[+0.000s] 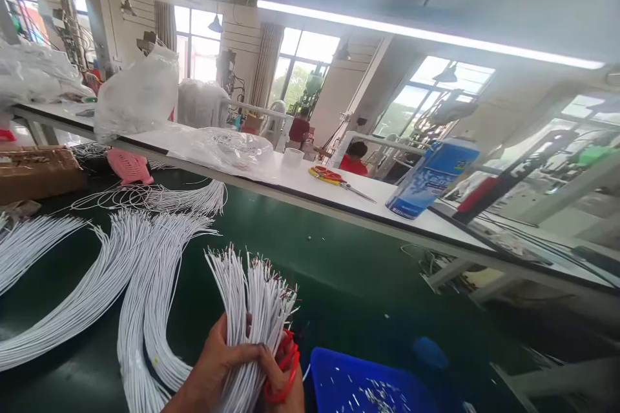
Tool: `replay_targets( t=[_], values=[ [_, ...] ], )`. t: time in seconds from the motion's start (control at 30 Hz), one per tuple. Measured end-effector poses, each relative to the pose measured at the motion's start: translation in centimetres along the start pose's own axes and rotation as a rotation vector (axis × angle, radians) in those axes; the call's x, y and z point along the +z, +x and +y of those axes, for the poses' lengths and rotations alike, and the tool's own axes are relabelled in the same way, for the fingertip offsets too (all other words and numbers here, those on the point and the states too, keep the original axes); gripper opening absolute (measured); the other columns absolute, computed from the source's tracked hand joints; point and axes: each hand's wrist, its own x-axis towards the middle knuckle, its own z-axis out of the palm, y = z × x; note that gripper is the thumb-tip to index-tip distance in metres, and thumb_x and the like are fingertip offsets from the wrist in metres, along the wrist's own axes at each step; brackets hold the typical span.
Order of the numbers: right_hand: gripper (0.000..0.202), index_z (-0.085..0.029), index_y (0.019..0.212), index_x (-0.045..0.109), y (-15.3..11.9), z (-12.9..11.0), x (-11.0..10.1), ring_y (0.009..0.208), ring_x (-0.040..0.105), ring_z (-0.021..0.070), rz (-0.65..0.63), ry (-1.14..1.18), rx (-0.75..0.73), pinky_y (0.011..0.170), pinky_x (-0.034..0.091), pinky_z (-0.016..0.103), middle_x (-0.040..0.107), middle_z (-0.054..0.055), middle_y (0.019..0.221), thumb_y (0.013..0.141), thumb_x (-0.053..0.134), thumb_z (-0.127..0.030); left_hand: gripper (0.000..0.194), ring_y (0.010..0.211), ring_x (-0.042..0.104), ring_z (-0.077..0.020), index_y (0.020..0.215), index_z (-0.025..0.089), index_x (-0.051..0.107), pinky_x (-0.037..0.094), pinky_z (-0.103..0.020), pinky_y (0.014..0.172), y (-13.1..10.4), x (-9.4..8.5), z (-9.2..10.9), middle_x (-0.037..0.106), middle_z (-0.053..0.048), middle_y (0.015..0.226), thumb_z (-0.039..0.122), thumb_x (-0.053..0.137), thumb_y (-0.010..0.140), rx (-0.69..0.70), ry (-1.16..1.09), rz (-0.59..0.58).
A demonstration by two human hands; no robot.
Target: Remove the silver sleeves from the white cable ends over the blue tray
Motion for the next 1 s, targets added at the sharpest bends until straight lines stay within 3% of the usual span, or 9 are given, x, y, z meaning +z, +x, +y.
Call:
replay_targets(
  t=[0.2,0.4,0.57,0.8,1.0],
  values=[
    [0.048,-0.018,0.088,0.059,-1.0,0.2,0.4,0.081,0.065,0.0274,0.110,-0.008,-0.042,0.074,0.052,0.038,0.070,0.008,0.085,0.050,0.081,-0.038,0.046,0.077,0.063,-0.0269,0.091,0.014,0.064,0.048,-0.039,0.077,-0.4,0.3,-0.5,0.068,-0.009,0.083,0.008,0.080,0.048,0.006,-0.026,0.089],
    [0.054,-0.017,0.091,0.065,-1.5,-0.6,0.3,0.085,0.064,0.0309,0.120,-0.091,-0.059,0.077,0.051,0.042,0.070,0.011,0.087,0.050,0.080,-0.047,0.048,0.075,0.063,-0.0242,0.089,0.013,0.065,0.048,-0.034,0.073,-0.4,0.0,-1.1,0.068,-0.009,0.083,0.011,0.082,0.045,0.063,0.044,0.157],
    [0.062,-0.015,0.100,0.066,-1.6,-0.5,-0.2,0.085,0.064,0.0317,0.145,-0.152,-0.060,0.076,0.051,0.042,0.070,0.012,0.087,0.052,0.078,-0.053,0.052,0.082,0.063,-0.0266,0.092,0.013,0.064,0.047,-0.034,0.075,-0.4,-0.3,-1.5,0.067,-0.010,0.087,0.012,0.083,0.044,0.070,0.005,0.139],
    [0.082,-0.011,0.115,0.059,-1.3,0.8,-1.0,0.090,0.063,0.0303,0.249,-0.068,-0.041,0.081,0.049,0.040,0.070,0.012,0.089,0.050,0.075,-0.060,0.050,0.079,0.063,-0.0267,0.094,0.012,0.062,0.048,-0.035,0.074,-0.6,-0.1,-1.2,0.068,-0.011,0.084,0.014,0.082,0.048,0.054,-0.019,0.090],
    [0.076,-0.014,0.113,0.061,-1.1,1.9,-1.9,0.095,0.062,0.0294,0.268,-0.020,-0.025,0.084,0.048,0.040,0.070,0.010,0.091,0.053,0.075,-0.058,0.050,0.080,0.063,-0.0279,0.096,0.011,0.061,0.049,-0.037,0.075,-0.5,-0.4,-1.2,0.068,-0.012,0.087,0.013,0.081,0.050,0.012,-0.017,0.061]
  ],
)
